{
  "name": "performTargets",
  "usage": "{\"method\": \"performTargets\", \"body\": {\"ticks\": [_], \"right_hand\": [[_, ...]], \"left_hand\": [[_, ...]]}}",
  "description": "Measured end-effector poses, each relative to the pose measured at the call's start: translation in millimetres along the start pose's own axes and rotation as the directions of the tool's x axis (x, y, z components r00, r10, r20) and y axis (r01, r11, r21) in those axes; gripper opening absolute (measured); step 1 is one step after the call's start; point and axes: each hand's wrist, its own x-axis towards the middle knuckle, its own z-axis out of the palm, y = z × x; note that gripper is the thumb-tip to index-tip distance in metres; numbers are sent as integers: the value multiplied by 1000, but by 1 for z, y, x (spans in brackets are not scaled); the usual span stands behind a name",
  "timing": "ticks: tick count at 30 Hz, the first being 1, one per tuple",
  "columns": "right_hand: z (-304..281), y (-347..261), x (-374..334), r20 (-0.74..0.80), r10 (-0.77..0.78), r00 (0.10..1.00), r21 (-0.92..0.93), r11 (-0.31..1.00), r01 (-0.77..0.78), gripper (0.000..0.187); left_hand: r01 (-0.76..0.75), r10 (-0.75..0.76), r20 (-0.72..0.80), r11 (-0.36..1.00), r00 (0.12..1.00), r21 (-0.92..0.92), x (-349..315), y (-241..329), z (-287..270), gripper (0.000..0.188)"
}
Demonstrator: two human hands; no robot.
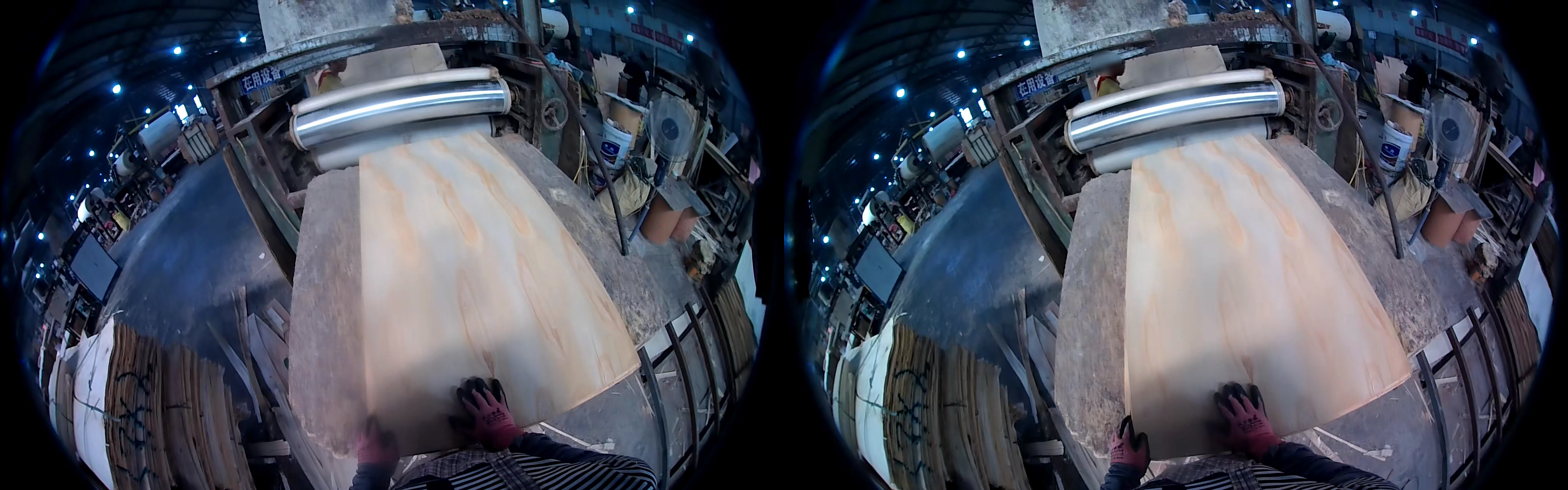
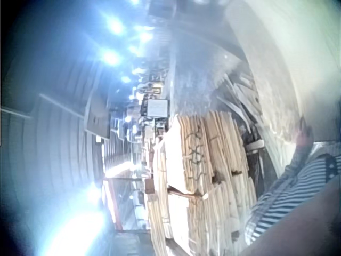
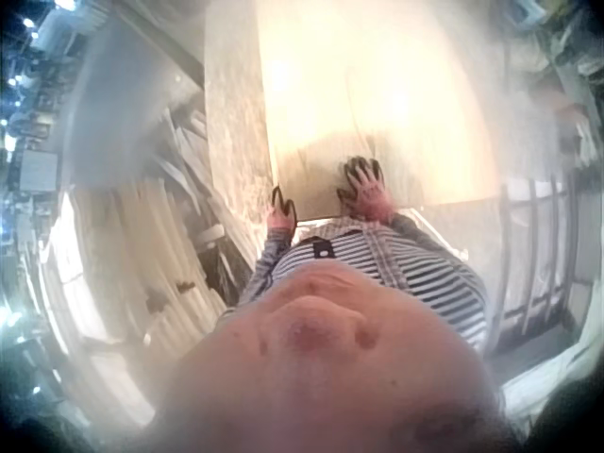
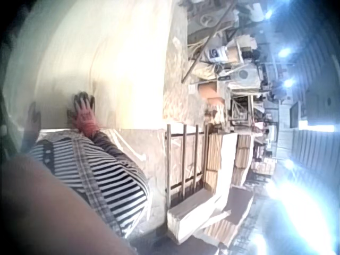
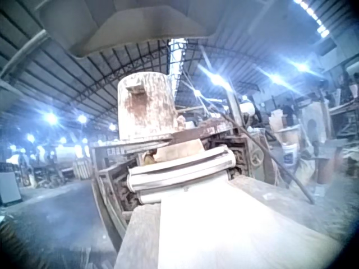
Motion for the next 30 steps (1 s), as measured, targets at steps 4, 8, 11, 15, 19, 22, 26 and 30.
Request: {"method": "performTargets", "body": {"ticks": [4,8,11,15,19,22,26,30], "right_hand": [[-2,1,5,35,8,999,20,1000,-9,69],[2,5,4,45,-1,999,21,1000,0,68],[17,13,4,13,-59,998,-49,997,60,68],[14,8,6,85,-109,990,-131,984,119,70],[2,4,7,118,-81,990,-152,984,98,69],[-4,1,4,112,-95,989,-105,989,107,66],[-3,-2,1,26,-98,995,-57,993,99,64],[-8,-3,3,-8,-90,996,-57,994,89,62]], "left_hand": [[32,-42,-115,996,992,-84,1,-7,12,38],[-54,35,-189,994,981,-95,4,-5,16,35],[-179,158,-256,982,954,-61,7,-31,35,30],[-109,44,-315,976,948,-189,4,-39,39,28],[-85,26,-324,982,946,-170,4,-42,44,27],[-59,-10,-314,976,949,-211,5,-41,45,27],[-65,-45,-354,955,934,-291,0,-28,36,27],[-102,-17,-331,935,944,-338,3,-38,41,27]]}}
